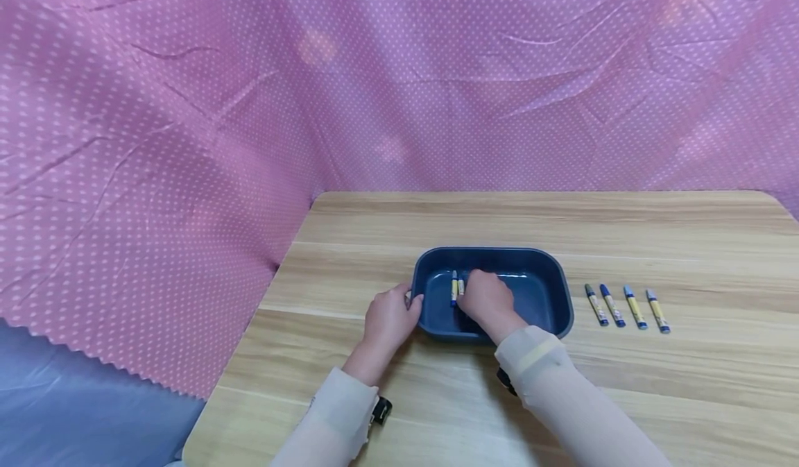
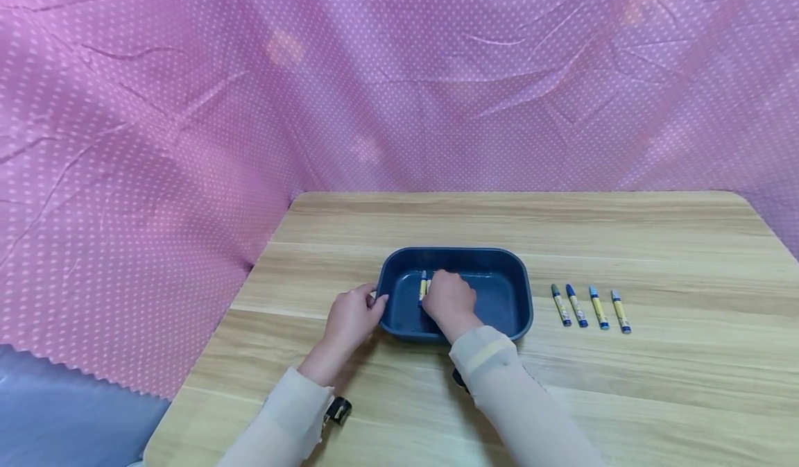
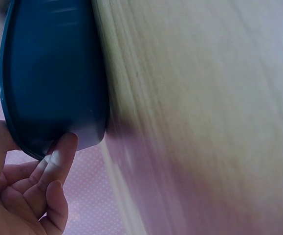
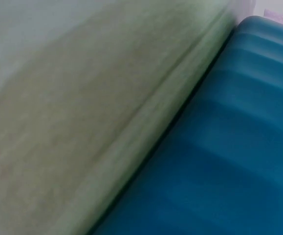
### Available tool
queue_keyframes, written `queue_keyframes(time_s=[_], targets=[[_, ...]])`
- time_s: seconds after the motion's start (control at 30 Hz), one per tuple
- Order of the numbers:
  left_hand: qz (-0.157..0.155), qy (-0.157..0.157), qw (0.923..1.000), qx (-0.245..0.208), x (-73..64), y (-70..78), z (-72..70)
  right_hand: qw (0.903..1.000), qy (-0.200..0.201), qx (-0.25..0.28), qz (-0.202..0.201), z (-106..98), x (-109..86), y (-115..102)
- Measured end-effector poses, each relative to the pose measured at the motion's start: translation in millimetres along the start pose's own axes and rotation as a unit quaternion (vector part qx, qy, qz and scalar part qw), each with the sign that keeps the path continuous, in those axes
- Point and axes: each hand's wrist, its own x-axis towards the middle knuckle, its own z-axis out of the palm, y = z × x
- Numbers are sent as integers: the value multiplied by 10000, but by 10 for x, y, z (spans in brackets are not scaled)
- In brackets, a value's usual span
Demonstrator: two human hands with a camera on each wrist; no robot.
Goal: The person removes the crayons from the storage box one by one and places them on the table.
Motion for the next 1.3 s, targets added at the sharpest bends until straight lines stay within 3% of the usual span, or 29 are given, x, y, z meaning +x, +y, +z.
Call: queue_keyframes(time_s=[0.9,1.3], targets=[[51,136,9998,156,-2,18,24,9993,-234,-252,169,-27,-4,103],[-1,155,9998,108,-2,3,16,9998,-114,-97,119,-162,-59,144]])
